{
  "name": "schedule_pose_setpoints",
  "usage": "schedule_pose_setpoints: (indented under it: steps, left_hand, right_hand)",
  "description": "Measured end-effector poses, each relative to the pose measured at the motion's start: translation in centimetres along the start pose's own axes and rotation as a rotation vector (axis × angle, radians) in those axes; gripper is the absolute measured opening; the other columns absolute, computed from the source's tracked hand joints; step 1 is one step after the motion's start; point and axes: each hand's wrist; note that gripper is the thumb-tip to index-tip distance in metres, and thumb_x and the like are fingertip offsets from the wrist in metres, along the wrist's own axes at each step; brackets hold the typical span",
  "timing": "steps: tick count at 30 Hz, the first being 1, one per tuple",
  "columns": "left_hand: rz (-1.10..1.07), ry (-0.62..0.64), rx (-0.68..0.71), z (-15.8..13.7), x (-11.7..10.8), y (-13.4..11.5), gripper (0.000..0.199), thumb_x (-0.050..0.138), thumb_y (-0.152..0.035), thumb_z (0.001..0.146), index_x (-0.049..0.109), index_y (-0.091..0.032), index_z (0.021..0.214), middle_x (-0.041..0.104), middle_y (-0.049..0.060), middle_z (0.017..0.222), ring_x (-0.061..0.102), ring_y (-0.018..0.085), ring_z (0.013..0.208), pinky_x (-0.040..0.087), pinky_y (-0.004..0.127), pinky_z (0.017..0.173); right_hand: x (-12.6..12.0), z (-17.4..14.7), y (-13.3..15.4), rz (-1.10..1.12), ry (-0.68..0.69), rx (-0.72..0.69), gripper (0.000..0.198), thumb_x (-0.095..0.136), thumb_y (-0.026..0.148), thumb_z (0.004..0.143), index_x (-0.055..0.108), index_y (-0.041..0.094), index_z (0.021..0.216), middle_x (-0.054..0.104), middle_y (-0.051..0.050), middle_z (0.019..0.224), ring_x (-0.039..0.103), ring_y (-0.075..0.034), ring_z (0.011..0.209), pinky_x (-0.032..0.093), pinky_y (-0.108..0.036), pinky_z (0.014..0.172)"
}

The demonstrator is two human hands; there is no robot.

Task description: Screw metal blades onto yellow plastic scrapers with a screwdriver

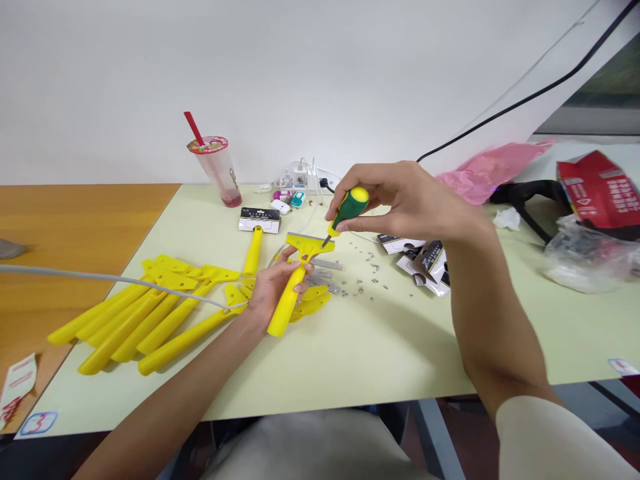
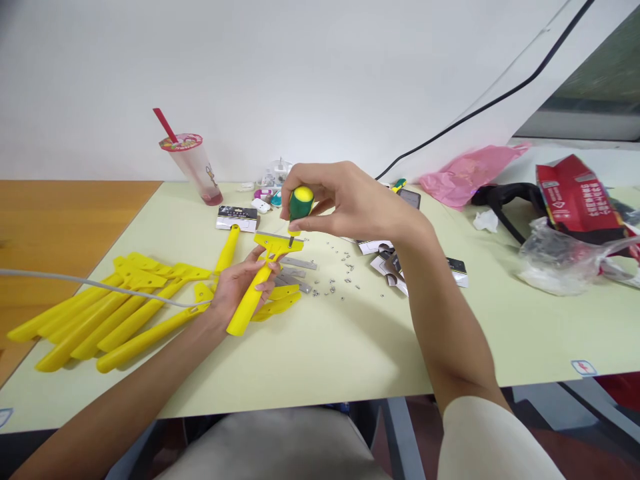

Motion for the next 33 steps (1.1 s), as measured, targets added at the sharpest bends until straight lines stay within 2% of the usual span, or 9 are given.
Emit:
schedule_pose_setpoints:
  steps: [3,9,13,17,19,24,26,33]
  left_hand:
    - [0.033,0.008,-0.023,0.1,-0.2,0.1,0.050,0.081,-0.006,0.081,0.061,-0.026,0.122,0.071,0.008,0.110,0.071,0.014,0.078,0.047,0.014,0.049]
    - [0.018,-0.002,-0.035,0.3,-0.6,0.1,0.055,0.083,-0.006,0.079,0.059,-0.028,0.123,0.071,0.007,0.111,0.071,0.013,0.077,0.046,0.014,0.050]
    - [0.016,-0.004,-0.039,0.3,-0.6,0.2,0.053,0.082,-0.006,0.081,0.059,-0.029,0.122,0.071,0.006,0.108,0.071,0.012,0.077,0.046,0.013,0.051]
    - [-0.009,-0.023,-0.023,0.2,-0.3,0.2,0.052,0.081,-0.004,0.080,0.060,-0.026,0.121,0.072,0.008,0.112,0.072,0.013,0.080,0.046,0.013,0.051]
    - [-0.004,-0.031,-0.024,0.2,-0.3,0.2,0.052,0.081,-0.004,0.080,0.060,-0.026,0.121,0.072,0.008,0.113,0.072,0.013,0.079,0.046,0.013,0.051]
    - [0.005,-0.034,-0.026,0.1,0.0,0.2,0.052,0.081,-0.004,0.080,0.060,-0.027,0.122,0.072,0.008,0.115,0.072,0.013,0.080,0.045,0.014,0.051]
    - [-0.003,-0.042,-0.015,0.0,0.4,0.3,0.053,0.080,-0.002,0.078,0.060,-0.025,0.122,0.071,0.009,0.116,0.072,0.013,0.080,0.044,0.013,0.050]
    - [0.009,-0.063,-0.018,0.0,0.4,0.3,0.053,0.080,-0.002,0.077,0.060,-0.024,0.121,0.071,0.008,0.112,0.071,0.013,0.079,0.045,0.014,0.049]
  right_hand:
    - [0.2,0.3,-0.3,0.000,0.012,-0.010,0.027,0.083,0.050,0.094,0.076,0.029,0.111,0.083,-0.004,0.109,0.078,-0.028,0.099,0.065,-0.046,0.089]
    - [1.0,1.1,-1.8,-0.172,-0.077,-0.075,0.040,0.085,0.058,0.093,0.072,0.028,0.116,0.080,-0.005,0.108,0.074,-0.028,0.098,0.061,-0.043,0.084]
    - [1.4,1.3,-1.7,-0.220,-0.033,-0.115,0.030,0.072,0.051,0.103,0.068,0.028,0.122,0.077,-0.007,0.123,0.072,-0.027,0.106,0.059,-0.042,0.091]
    - [1.4,1.1,-1.0,-0.217,0.041,-0.094,0.028,0.071,0.043,0.101,0.066,0.029,0.125,0.073,-0.009,0.134,0.070,-0.029,0.115,0.059,-0.045,0.098]
    - [1.3,1.0,-1.1,-0.204,0.048,-0.079,0.028,0.070,0.043,0.101,0.067,0.028,0.125,0.074,-0.009,0.132,0.071,-0.028,0.113,0.058,-0.045,0.097]
    - [1.2,1.3,-1.7,-0.209,0.001,-0.068,0.026,0.072,0.049,0.102,0.070,0.026,0.113,0.081,-0.004,0.107,0.074,-0.025,0.096,0.054,-0.039,0.087]
    - [1.2,1.3,-1.7,-0.232,-0.018,-0.079,0.025,0.073,0.049,0.101,0.071,0.026,0.109,0.080,-0.004,0.103,0.073,-0.024,0.093,0.053,-0.038,0.084]
    - [1.0,1.0,-0.8,-0.202,0.047,-0.101,0.024,0.070,0.038,0.100,0.071,0.026,0.120,0.080,-0.007,0.125,0.073,-0.026,0.108,0.056,-0.040,0.092]
Point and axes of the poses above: each hand's wrist, its own z-axis towards the middle knuckle, its own x-axis out of the palm, y = z × x
